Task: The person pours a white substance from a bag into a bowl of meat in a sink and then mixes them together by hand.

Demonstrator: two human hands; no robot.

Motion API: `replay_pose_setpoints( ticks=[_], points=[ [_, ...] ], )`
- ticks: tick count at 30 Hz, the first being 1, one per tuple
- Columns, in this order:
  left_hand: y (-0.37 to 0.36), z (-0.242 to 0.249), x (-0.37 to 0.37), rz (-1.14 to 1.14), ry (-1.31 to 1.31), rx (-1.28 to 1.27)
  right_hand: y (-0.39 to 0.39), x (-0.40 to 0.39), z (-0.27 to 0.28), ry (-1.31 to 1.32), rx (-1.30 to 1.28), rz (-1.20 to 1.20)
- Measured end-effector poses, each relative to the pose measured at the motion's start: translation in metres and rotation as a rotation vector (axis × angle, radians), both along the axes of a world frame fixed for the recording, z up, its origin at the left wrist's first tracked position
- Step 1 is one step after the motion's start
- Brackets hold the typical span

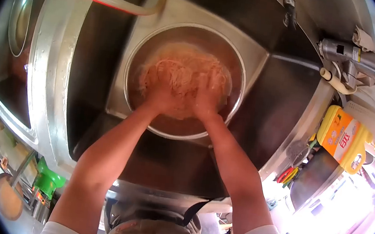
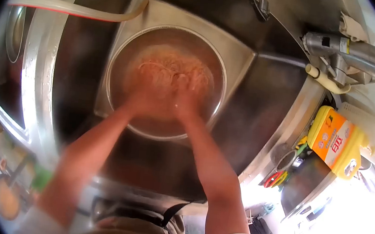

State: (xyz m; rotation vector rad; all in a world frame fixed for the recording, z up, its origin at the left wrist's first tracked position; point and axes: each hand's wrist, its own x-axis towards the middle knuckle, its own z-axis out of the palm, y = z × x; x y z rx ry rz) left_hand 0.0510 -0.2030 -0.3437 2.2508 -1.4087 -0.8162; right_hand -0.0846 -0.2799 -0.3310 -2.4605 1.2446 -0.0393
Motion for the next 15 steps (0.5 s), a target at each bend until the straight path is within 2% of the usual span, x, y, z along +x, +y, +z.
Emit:
replay_pose_setpoints(
  ticks=[3,5,7,8,10,12,13,15],
  points=[
    [-0.024,-0.029,0.010,0.182,0.055,0.061,0.002,0.017,-0.054,0.246,-0.006,0.094],
    [-0.056,-0.036,0.027,0.198,0.177,0.134,-0.031,0.035,-0.084,0.241,0.158,0.010],
    [-0.089,-0.018,0.055,0.141,0.328,0.323,-0.051,0.047,-0.097,0.243,0.329,-0.064],
    [-0.102,-0.002,0.066,0.073,0.388,0.454,-0.050,0.042,-0.088,0.235,0.372,-0.087],
    [-0.109,0.033,0.077,-0.071,0.399,0.544,-0.047,0.039,-0.061,0.195,0.409,-0.103],
    [-0.067,0.045,0.054,-0.131,0.075,0.199,-0.027,0.027,-0.018,0.179,0.394,0.059],
    [-0.026,0.025,0.037,-0.165,-0.163,-0.167,-0.011,0.015,-0.005,0.168,0.308,0.172],
    [0.022,0.026,0.013,-0.253,-0.393,-0.166,0.022,-0.010,0.007,0.119,0.051,0.346]
  ],
)
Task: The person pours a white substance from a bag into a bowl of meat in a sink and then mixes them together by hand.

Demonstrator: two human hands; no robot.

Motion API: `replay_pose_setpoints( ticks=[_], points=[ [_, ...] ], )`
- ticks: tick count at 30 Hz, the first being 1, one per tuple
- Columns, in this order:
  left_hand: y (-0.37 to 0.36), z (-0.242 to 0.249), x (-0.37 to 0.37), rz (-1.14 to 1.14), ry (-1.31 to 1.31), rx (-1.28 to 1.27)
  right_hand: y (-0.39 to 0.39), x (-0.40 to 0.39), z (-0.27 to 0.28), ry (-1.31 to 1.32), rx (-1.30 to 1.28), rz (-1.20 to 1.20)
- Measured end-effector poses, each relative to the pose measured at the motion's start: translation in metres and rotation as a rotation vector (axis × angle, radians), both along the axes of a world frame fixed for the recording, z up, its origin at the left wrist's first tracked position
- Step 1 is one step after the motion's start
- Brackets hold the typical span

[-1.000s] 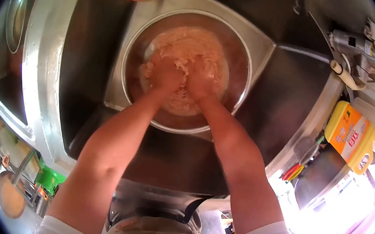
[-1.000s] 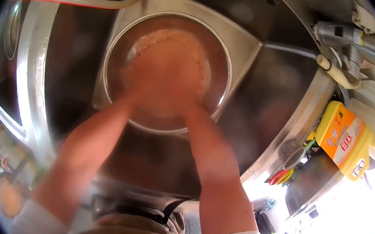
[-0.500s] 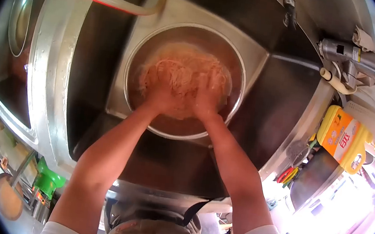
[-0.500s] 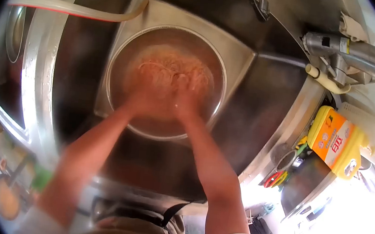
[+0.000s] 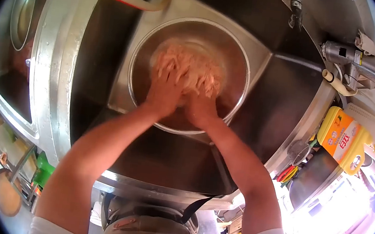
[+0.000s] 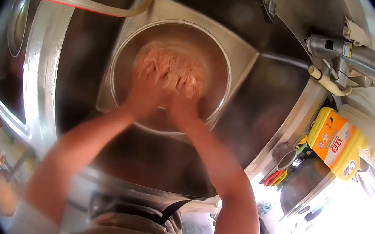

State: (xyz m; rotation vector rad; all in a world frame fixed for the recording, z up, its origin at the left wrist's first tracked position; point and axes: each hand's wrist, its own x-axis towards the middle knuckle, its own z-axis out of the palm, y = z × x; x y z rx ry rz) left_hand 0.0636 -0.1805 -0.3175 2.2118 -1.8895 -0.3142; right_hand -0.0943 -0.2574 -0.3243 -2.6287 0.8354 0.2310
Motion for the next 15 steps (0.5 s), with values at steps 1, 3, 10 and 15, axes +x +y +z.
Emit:
replay_pose_setpoints(
  ticks=[1,3,10,15],
  points=[
    [0.014,0.000,-0.015,0.041,0.028,0.113,0.011,-0.007,-0.002,-0.060,-0.143,0.071],
    [0.029,-0.014,-0.033,0.130,0.070,0.337,0.010,0.003,-0.009,0.331,0.157,0.060],
    [-0.083,-0.048,0.004,0.362,0.533,-0.068,0.005,0.038,-0.088,-0.150,0.558,-0.861],
    [-0.106,-0.021,0.037,0.100,0.526,0.193,-0.019,0.058,-0.012,-0.176,1.025,-0.764]
  ],
)
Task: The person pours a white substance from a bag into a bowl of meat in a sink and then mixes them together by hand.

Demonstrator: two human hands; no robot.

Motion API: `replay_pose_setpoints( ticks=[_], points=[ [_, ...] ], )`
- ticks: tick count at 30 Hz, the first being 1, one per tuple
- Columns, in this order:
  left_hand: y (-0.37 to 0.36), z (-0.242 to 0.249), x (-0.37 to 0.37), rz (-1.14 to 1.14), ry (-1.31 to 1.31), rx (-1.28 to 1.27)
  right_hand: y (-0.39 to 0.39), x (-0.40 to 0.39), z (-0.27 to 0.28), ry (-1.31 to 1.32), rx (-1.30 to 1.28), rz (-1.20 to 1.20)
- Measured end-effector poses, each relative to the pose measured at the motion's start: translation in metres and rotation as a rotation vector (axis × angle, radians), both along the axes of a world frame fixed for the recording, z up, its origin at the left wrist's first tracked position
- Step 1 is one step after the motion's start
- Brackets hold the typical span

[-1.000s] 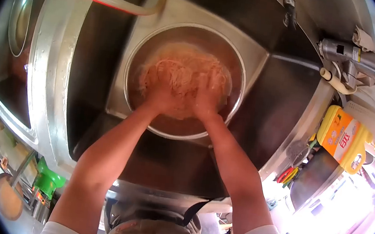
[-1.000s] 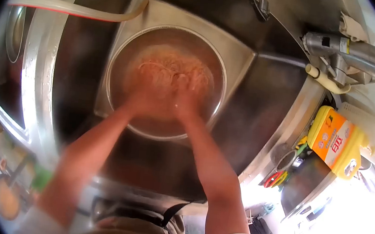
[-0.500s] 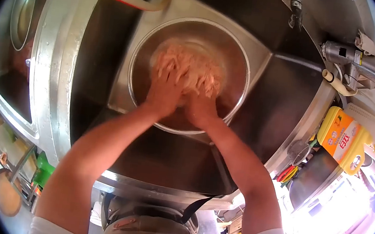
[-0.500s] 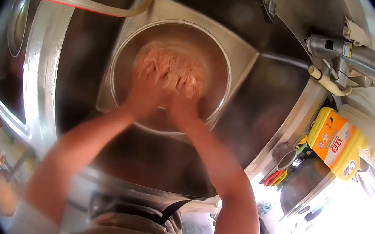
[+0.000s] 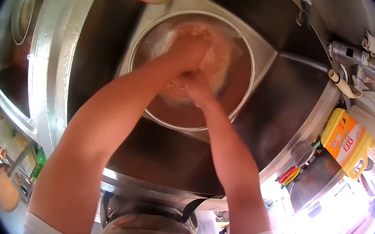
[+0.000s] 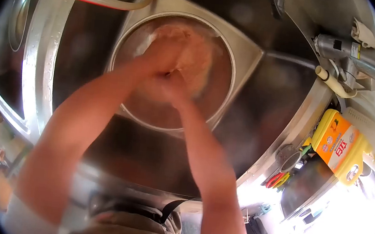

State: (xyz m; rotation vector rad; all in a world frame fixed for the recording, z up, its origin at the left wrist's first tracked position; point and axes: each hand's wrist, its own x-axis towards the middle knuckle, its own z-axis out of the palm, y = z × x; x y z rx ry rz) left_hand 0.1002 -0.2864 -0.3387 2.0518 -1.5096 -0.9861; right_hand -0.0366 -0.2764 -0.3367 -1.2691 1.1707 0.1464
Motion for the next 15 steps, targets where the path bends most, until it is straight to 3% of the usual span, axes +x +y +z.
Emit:
replay_pose_setpoints(
  ticks=[1,3,4,6,7,9,13,15],
  points=[
    [0.010,0.003,-0.005,-0.008,-0.032,-0.085,-0.011,-0.011,0.011,0.075,-0.125,0.247],
    [0.057,0.012,-0.011,0.013,-0.171,-0.406,-0.030,-0.022,0.015,0.064,-0.701,0.267],
    [0.067,0.014,-0.016,0.121,-0.206,-0.397,-0.028,-0.032,0.016,0.083,-0.974,0.263],
    [0.073,0.009,-0.018,0.353,-0.297,-0.392,-0.051,-0.020,-0.013,0.044,-0.972,0.190],
    [0.058,-0.002,-0.013,0.573,0.063,-0.312,-0.066,-0.009,-0.031,0.021,-0.971,0.160],
    [0.027,-0.027,-0.009,0.980,0.806,-0.098,-0.074,0.017,-0.051,-0.134,-0.629,0.043],
    [0.064,-0.038,-0.008,0.334,0.883,-0.076,-0.070,0.013,-0.012,-0.243,0.297,-0.220],
    [0.066,-0.027,0.004,0.003,0.875,-0.098,-0.063,-0.024,0.001,-0.077,0.101,0.195]
  ],
)
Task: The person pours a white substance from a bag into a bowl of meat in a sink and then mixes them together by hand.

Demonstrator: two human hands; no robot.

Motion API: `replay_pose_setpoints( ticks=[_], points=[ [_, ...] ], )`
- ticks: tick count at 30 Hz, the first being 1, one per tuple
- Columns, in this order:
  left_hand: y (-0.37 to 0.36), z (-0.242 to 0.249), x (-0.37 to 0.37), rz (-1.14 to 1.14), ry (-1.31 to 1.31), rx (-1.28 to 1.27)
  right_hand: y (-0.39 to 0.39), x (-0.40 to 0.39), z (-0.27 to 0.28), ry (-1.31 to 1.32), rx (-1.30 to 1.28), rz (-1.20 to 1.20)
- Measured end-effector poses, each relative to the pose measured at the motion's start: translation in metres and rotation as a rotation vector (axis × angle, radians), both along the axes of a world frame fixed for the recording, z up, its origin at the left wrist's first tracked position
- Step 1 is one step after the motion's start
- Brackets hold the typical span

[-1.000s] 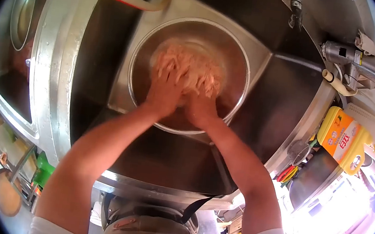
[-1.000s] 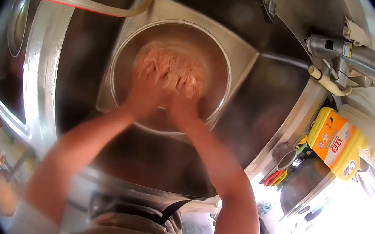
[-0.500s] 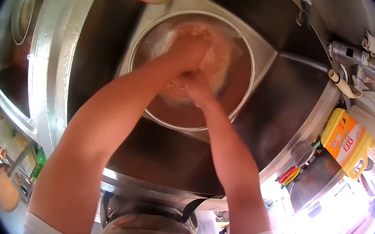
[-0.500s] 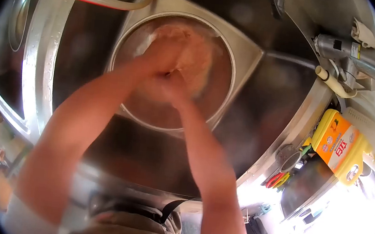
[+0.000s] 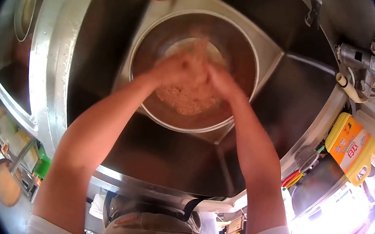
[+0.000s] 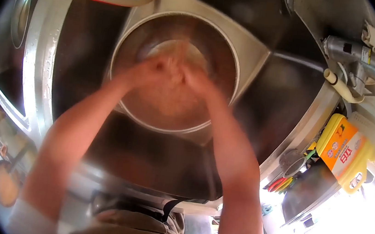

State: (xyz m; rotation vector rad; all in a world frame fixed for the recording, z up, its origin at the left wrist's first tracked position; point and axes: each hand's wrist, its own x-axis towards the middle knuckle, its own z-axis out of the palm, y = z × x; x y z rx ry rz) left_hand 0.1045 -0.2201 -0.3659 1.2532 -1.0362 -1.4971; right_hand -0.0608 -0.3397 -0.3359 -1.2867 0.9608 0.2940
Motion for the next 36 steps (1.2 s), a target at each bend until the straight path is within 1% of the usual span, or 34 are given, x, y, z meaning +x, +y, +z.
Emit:
replay_pose_setpoints(
  ticks=[1,2,3,4,6,7,9,12,13,14,15,16,17,18,20,21,22,23,24,25,26,28,30,31,32,33,34,35,36],
  points=[
    [0.013,0.029,-0.007,-0.070,-0.323,0.098,0.011,-0.012,0.006,-0.040,-0.148,0.184],
    [0.028,0.043,-0.020,-0.039,-0.557,0.126,0.023,-0.025,0.010,-0.074,-0.291,0.366],
    [0.043,0.057,-0.034,-0.015,-0.783,0.174,0.046,-0.034,-0.005,-0.017,-0.543,0.329],
    [0.056,0.037,-0.050,0.118,-0.926,0.145,0.075,-0.040,-0.032,0.038,-0.798,0.288],
    [0.050,0.025,-0.058,0.208,-1.070,0.230,0.088,-0.036,-0.050,0.068,-1.156,0.318],
    [0.035,0.026,-0.058,0.170,-1.074,0.354,0.084,-0.029,-0.057,0.034,-1.258,0.399],
    [0.022,0.014,-0.053,0.082,-0.941,0.506,0.080,-0.022,-0.069,0.079,-1.220,0.413],
    [-0.036,-0.040,0.001,-0.001,-0.573,0.547,0.021,0.033,-0.088,0.261,-0.858,0.205],
    [-0.041,-0.046,0.011,-0.037,-0.438,0.571,0.015,0.040,-0.085,0.329,-0.719,0.141],
    [-0.043,-0.033,0.018,-0.108,-0.444,0.528,0.015,0.042,-0.083,0.388,-0.589,0.076],
    [-0.045,-0.018,0.026,-0.176,-0.448,0.483,0.011,0.036,-0.074,0.244,-0.523,0.083],
    [-0.044,0.017,0.031,-0.291,-0.578,0.380,0.011,0.016,-0.065,0.109,-0.452,0.091],
    [-0.025,0.031,0.016,-0.283,-0.746,0.228,0.017,-0.003,-0.052,-0.023,-0.377,0.099],
    [-0.006,0.045,0.001,-0.256,-0.931,0.084,0.029,-0.015,-0.026,0.005,-0.483,0.323],
    [0.047,0.058,-0.039,-0.155,-1.221,-0.070,0.057,-0.030,0.029,0.038,-0.738,0.639],
    [0.066,0.070,-0.049,-0.217,-1.287,-0.026,0.070,-0.030,0.044,0.047,-0.888,0.731],
    [0.068,0.067,-0.051,-0.225,-1.322,0.052,0.078,-0.031,0.029,0.080,-0.931,0.750],
    [0.071,0.064,-0.053,-0.236,-1.358,0.131,0.091,-0.036,0.000,0.110,-0.971,0.767],
    [0.070,0.054,-0.057,-0.227,-1.349,0.206,0.105,-0.042,-0.017,0.155,-0.996,0.784],
    [0.061,0.040,-0.054,-0.202,-1.285,0.292,0.105,-0.035,-0.020,0.217,-1.009,0.786],
    [0.048,0.026,-0.050,-0.137,-1.161,0.383,0.109,-0.034,-0.045,0.253,-1.002,0.608],
    [0.009,0.009,-0.035,0.024,-0.718,0.591,0.117,-0.035,-0.109,0.322,-0.971,0.261],
    [-0.030,0.025,-0.020,0.179,-0.267,0.812,0.103,-0.006,-0.118,0.479,-0.652,0.403],
    [-0.049,0.033,-0.014,0.189,-0.168,0.844,0.098,-0.007,-0.124,0.359,-0.537,0.309],
    [-0.066,0.039,-0.012,0.171,-0.148,0.814,0.090,-0.004,-0.116,0.245,-0.412,0.215],
    [-0.068,0.035,-0.010,0.077,-0.312,0.663,0.079,-0.002,-0.109,0.172,-0.210,0.089],
    [-0.069,0.032,-0.009,0.006,-0.491,0.510,0.065,-0.001,-0.074,0.132,0.037,-0.058],
    [-0.052,0.022,-0.021,0.050,-0.442,0.300,0.056,-0.005,-0.031,0.132,0.236,-0.176],
    [-0.034,0.012,-0.034,0.079,-0.391,0.089,0.045,-0.012,0.007,0.109,0.303,-0.227]
  ],
)
